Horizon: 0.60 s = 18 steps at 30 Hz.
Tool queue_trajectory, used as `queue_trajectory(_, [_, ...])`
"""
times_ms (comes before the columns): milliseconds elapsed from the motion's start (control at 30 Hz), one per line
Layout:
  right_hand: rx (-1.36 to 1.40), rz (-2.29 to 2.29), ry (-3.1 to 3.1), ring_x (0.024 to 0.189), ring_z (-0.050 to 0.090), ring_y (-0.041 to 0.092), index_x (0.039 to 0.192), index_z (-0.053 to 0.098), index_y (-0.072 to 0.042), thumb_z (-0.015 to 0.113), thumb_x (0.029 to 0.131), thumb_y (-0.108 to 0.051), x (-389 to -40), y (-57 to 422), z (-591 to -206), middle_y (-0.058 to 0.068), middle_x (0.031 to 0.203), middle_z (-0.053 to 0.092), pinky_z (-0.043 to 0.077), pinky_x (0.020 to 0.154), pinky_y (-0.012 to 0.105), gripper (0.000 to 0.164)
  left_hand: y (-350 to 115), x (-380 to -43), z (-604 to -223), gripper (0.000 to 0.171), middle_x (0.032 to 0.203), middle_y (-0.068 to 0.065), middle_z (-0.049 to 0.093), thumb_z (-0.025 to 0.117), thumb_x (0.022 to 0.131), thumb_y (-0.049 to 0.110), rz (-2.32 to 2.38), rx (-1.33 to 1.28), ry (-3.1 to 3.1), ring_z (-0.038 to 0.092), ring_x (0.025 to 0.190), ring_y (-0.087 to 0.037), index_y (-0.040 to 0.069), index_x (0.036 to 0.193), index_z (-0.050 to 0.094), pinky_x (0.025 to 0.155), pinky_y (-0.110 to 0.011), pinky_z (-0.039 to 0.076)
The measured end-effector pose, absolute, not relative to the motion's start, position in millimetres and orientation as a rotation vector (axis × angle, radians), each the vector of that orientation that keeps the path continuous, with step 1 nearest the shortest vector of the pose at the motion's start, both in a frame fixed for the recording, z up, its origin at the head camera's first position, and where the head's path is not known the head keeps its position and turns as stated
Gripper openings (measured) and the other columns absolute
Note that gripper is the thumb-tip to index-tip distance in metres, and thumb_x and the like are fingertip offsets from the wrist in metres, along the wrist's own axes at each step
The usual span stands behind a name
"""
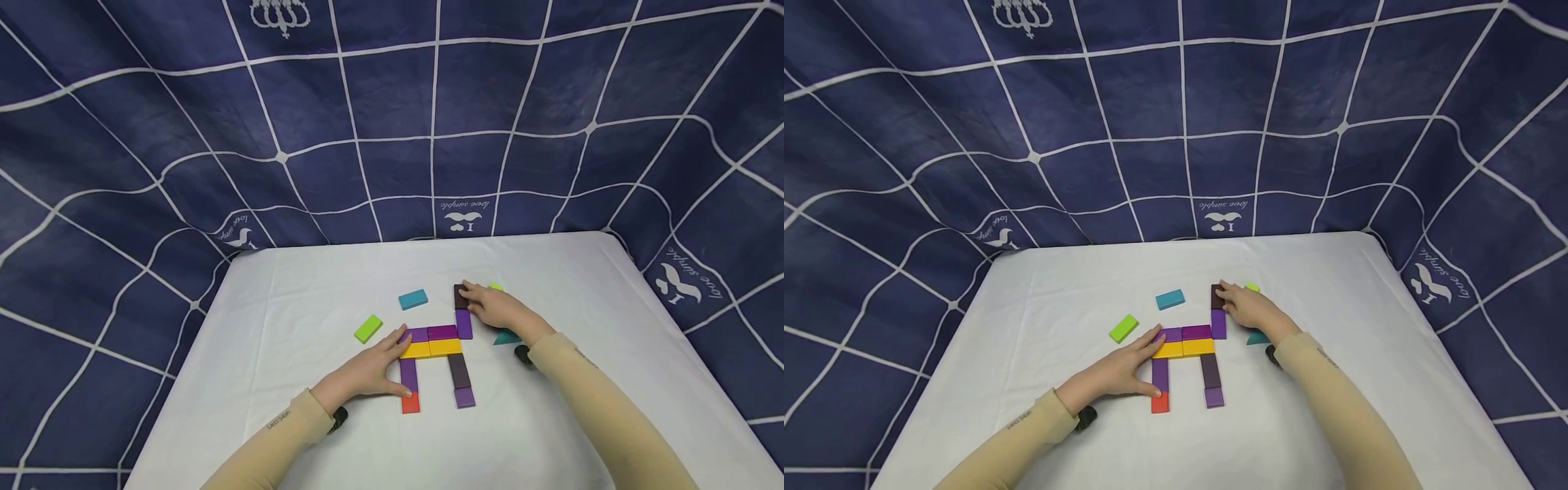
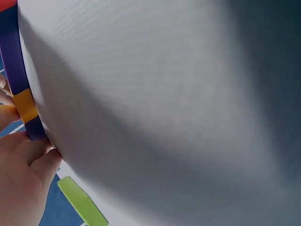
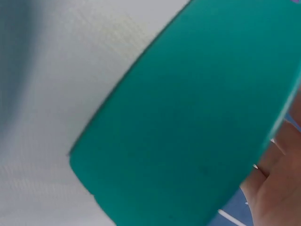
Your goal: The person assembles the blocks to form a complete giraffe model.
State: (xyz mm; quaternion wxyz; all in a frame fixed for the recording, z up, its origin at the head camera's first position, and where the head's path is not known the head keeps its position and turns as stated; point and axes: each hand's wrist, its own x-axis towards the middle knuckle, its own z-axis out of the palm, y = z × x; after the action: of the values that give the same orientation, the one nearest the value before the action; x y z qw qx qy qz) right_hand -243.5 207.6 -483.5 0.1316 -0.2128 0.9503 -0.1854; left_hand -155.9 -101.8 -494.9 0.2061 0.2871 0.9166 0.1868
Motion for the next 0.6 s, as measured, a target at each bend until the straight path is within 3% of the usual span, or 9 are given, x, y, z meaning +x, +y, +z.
queue_trajectory(467, [-0.614,-0.566,2.776,0.144,0.034,0.040,0.145,0.049,-0.008,0.052,0.102,-0.018,-241.0,206.3,-484.4,0.016,0.158,0.034,0.030,0.116,0.056,0.044,-102.6,-155.3,-493.8,0.108,0.168,-0.004,0.008,0.077,0.075,0.061,0.523,0.809,2.558,0.023,0.151,-0.025,0.015,0.157,0.023,0.117,-0.042,0.036])
queue_trajectory(600, [-0.615,-0.603,2.823,0.143,0.037,0.040,0.142,0.053,-0.007,0.057,0.099,-0.020,-244.8,206.2,-478.8,0.017,0.156,0.038,0.032,0.115,0.056,0.045,-102.7,-155.5,-495.2,0.109,0.168,-0.003,0.007,0.077,0.075,0.061,0.523,0.814,2.554,0.023,0.152,-0.024,0.015,0.157,0.023,0.117,-0.041,0.035])
